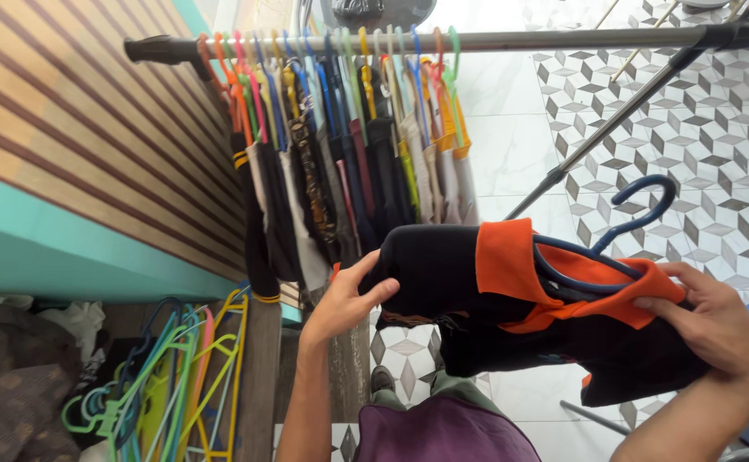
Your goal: The person takes garments from a pile on a table, places each on a hanger, and hangs them on a nearby clothing rack. The person handles a black and orange shirt, a patterned shirt, and a white shirt, placing each on a hanger and hanging it on the rack.
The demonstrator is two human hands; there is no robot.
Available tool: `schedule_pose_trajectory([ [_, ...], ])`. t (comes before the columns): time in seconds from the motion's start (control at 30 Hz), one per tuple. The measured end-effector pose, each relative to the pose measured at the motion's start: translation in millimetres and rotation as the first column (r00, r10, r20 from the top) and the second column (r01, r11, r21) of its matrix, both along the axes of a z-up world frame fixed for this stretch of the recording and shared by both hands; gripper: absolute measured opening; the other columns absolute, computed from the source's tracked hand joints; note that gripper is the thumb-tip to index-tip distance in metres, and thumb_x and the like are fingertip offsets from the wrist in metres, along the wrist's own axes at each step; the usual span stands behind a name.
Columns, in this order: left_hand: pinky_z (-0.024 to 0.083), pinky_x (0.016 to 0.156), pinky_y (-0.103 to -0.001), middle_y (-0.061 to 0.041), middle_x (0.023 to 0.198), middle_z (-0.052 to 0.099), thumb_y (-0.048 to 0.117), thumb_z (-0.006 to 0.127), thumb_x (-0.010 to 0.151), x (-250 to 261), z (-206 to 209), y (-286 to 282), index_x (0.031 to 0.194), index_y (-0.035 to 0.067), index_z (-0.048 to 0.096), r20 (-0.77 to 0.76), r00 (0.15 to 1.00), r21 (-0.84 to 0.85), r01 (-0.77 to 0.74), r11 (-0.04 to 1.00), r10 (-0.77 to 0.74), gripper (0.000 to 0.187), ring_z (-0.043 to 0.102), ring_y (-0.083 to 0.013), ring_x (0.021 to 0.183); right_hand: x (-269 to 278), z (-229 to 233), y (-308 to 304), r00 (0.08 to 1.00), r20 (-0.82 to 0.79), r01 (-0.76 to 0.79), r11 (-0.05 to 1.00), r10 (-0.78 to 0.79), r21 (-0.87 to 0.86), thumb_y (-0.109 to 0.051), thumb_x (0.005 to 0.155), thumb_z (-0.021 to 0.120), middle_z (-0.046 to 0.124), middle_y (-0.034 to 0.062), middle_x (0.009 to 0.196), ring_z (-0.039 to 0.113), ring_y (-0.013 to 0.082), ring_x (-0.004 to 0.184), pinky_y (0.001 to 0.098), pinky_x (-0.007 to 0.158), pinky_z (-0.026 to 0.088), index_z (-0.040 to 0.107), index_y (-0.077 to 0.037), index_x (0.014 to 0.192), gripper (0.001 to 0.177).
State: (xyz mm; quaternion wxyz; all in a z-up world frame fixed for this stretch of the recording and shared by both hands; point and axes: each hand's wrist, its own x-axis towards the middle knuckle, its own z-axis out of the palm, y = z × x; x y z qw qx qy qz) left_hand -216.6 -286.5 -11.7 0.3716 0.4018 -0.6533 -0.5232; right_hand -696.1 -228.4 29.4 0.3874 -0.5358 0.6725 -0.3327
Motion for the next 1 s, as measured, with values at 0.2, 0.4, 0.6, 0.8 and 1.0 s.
schedule_pose_trajectory([
  [0.2, 0.042, 0.116, -0.039, -0.023, 0.155, 0.049, 0.016, 0.075, 0.094, -69.6, 2.7, -13.7, 0.167, 0.008, 0.003, -0.249, 0.963, 0.094, 0.133, 0.987, -0.106, 0.103, 0.053, -0.0272, 0.139, -50.4, -6.4, -8.2, 0.992, 0.122, 0.030, 0.999, -0.027, -0.023, -0.002, 0.093, 0.067, 0.077, 0.0161, 0.097, 0.071, 0.0166, 0.087, 0.0297, 0.076, 0.055, 0.064, 0.002, 0.128, 0.035],
  [0.4, 0.046, 0.112, -0.042, -0.026, 0.150, 0.049, 0.017, 0.074, 0.091, -133.9, 7.8, -35.5, 0.166, 0.015, -0.015, -0.409, 0.909, 0.182, 0.167, 0.969, -0.080, 0.117, 0.056, -0.0282, 0.134, -94.9, -7.1, -8.0, 0.998, 0.038, 0.062, 0.995, -0.060, -0.076, -0.004, 0.100, 0.065, 0.077, 0.0240, 0.101, 0.077, 0.0292, 0.089, 0.0394, 0.077, 0.063, 0.060, 0.003, 0.141, 0.041],
  [0.6, 0.037, 0.121, -0.042, -0.028, 0.162, 0.037, 0.024, 0.076, 0.093, -194.5, 4.3, -65.1, 0.166, 0.009, -0.013, -0.435, 0.895, 0.108, 0.162, 0.981, -0.100, 0.116, 0.045, -0.0326, 0.147, -113.2, -1.2, -12.8, 0.992, 0.118, 0.069, 0.974, -0.044, -0.216, -0.006, 0.103, 0.060, 0.073, 0.0190, 0.110, 0.073, 0.0239, 0.098, 0.0339, 0.087, 0.060, 0.054, 0.003, 0.142, 0.041],
  [0.8, 0.027, 0.123, -0.041, -0.029, 0.164, 0.030, 0.050, 0.070, 0.083, -229.8, -6.5, -97.3, 0.166, 0.000, 0.005, -0.163, 0.985, 0.014, -0.062, 0.998, 0.063, 0.117, 0.035, -0.0387, 0.151, -84.2, 11.0, -23.9, 0.985, -0.072, 0.138, 0.962, -0.159, -0.236, -0.005, 0.100, 0.067, 0.074, 0.0198, 0.101, 0.069, 0.0178, 0.093, 0.0275, 0.081, 0.053, 0.057, 0.005, 0.144, 0.046],
  [1.0, 0.021, 0.126, -0.041, -0.032, 0.166, 0.022, 0.051, 0.074, 0.086, -238.5, -34.1, -127.1, 0.162, -0.006, 0.008, 0.052, 0.976, -0.023, -0.212, 0.977, 0.213, 0.115, 0.023, -0.0400, 0.157, -42.7, 2.9, -40.7, 0.991, 0.033, 0.136, 0.969, -0.132, -0.208, -0.014, 0.097, 0.068, 0.072, 0.0112, 0.097, 0.064, 0.0085, 0.085, 0.0222, 0.072, 0.048, 0.050, 0.004, 0.146, 0.055],
])
